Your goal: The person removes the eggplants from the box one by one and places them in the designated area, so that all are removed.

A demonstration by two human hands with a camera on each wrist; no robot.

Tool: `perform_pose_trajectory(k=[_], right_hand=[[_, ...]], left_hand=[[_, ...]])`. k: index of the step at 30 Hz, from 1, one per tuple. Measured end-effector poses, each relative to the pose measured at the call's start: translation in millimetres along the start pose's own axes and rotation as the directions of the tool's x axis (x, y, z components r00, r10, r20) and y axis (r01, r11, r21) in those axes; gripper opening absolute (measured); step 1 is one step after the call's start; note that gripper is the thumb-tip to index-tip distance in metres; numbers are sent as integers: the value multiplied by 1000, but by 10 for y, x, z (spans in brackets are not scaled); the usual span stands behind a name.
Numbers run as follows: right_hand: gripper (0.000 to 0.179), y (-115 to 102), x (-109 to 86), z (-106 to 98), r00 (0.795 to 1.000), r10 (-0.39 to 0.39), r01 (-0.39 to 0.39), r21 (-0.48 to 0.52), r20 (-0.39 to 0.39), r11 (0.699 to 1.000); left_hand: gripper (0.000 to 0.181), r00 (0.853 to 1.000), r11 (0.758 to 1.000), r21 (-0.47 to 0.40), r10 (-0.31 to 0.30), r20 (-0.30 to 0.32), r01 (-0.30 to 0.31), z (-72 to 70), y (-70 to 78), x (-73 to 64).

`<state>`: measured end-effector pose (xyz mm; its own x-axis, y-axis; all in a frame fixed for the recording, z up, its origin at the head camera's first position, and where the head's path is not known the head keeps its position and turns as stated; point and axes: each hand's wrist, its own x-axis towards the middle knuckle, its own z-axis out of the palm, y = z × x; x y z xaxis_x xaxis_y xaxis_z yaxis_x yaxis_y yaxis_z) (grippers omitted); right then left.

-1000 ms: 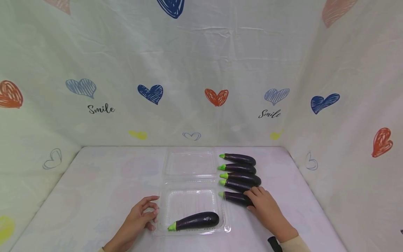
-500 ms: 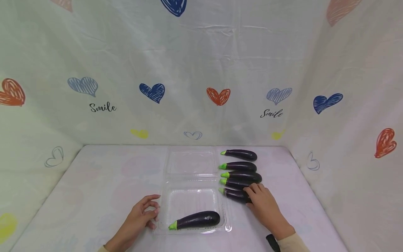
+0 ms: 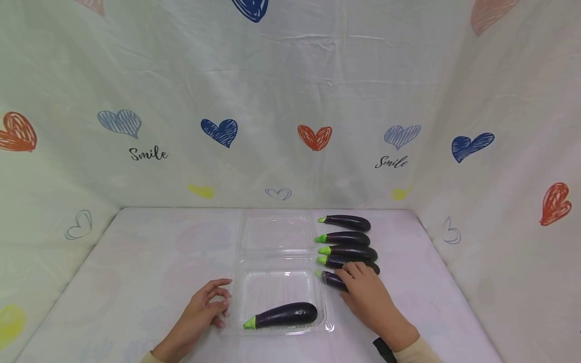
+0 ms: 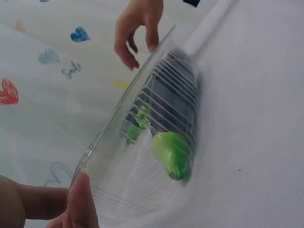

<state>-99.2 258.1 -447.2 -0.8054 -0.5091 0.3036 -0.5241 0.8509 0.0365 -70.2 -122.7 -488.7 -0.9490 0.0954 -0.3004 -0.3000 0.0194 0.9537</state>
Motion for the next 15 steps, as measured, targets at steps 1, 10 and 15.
perform_pose_trajectory(k=[1,10,15], right_hand=[[53,-33,20,-20,1000,-9,9,4,-2,1000],[47,-324,191,-132,994,-103,101,81,24,992],[46,-466,251,-104,977,-204,193,137,69,972]], left_hand=[[50,1000,1000,-2,0,-2,0,1,-3,2],[50,1000,1000,-3,1,-6,-1,5,6,-11],[50,1000,1000,-2,5,-7,-5,13,16,-11]])
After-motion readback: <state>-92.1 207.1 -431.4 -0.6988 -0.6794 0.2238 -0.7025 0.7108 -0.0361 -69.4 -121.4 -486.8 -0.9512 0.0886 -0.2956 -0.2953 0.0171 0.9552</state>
